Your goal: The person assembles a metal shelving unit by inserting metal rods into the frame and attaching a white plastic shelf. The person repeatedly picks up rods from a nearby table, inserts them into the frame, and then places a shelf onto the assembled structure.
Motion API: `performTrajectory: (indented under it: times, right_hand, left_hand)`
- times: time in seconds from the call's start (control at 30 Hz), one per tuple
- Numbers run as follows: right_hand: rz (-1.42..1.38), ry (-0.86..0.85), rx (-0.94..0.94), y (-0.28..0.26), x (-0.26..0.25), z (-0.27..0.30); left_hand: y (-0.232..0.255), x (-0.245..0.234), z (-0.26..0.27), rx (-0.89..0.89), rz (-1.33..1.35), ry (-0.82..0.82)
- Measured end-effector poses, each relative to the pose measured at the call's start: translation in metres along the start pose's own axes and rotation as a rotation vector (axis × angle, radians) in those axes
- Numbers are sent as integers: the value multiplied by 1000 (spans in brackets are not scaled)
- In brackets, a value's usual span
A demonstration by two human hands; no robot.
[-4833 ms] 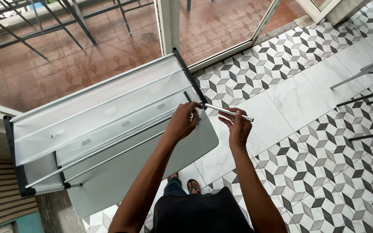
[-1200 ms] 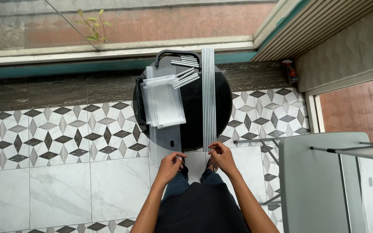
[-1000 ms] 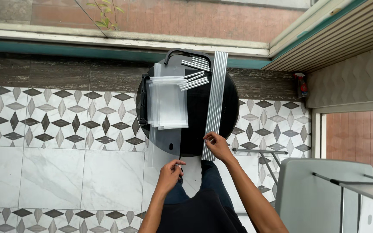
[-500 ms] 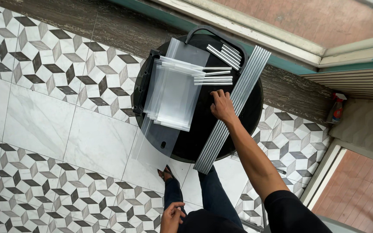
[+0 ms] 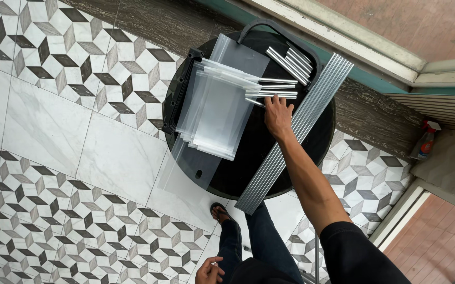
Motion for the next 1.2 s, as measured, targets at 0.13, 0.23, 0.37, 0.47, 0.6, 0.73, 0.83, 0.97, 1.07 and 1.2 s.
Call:
performTrajectory:
  times: [0.13, 0.23, 0.37, 0.47, 0.6, 0.73, 0.83, 0.97, 1.07, 1.2]
  right_hand:
    - [-122, -174, 56, -1, 3, -1]
    - [-241, -236, 106, 3, -5, 2]
    - [-429, -331, 252, 25, -4, 28]
    - [-709, -345, 394, 39, -3, 83]
    - [-1426, -487, 816, 34, 11, 214]
    - [-1583, -406, 1095, 18, 10, 351]
    - [-1506, -370, 1263, 1, 7, 448]
    - [-1557, -277, 1449, -42, 5, 560]
    - [-1621, -70, 1552, -81, 9, 602]
    - [-1987, 458, 1518, -149, 0, 641]
  left_hand:
    - [-1, 8, 6, -19, 76, -20]
    - [9, 9, 5, 11, 35, -24]
    - [30, 10, 5, 63, -5, -27]
    - [52, 5, 8, 140, -50, -59]
    - [76, -10, 9, 154, -147, -85]
    - [112, -25, 5, 242, -221, -134]
    - [144, -32, 9, 320, -306, -219]
    - [196, -29, 32, 505, -576, -289]
    - [228, 0, 60, 606, -777, -394]
    - [236, 56, 122, 782, -947, -632]
Point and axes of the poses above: each hand's wrist, its own z-axis away from the middle knuckle, its own x-axis out of the palm, y = z × x, the point moved 8 cm from there along -z, towards the middle knuckle, and after that the axes turned 6 degrees about -z, right-handed, at the moved point
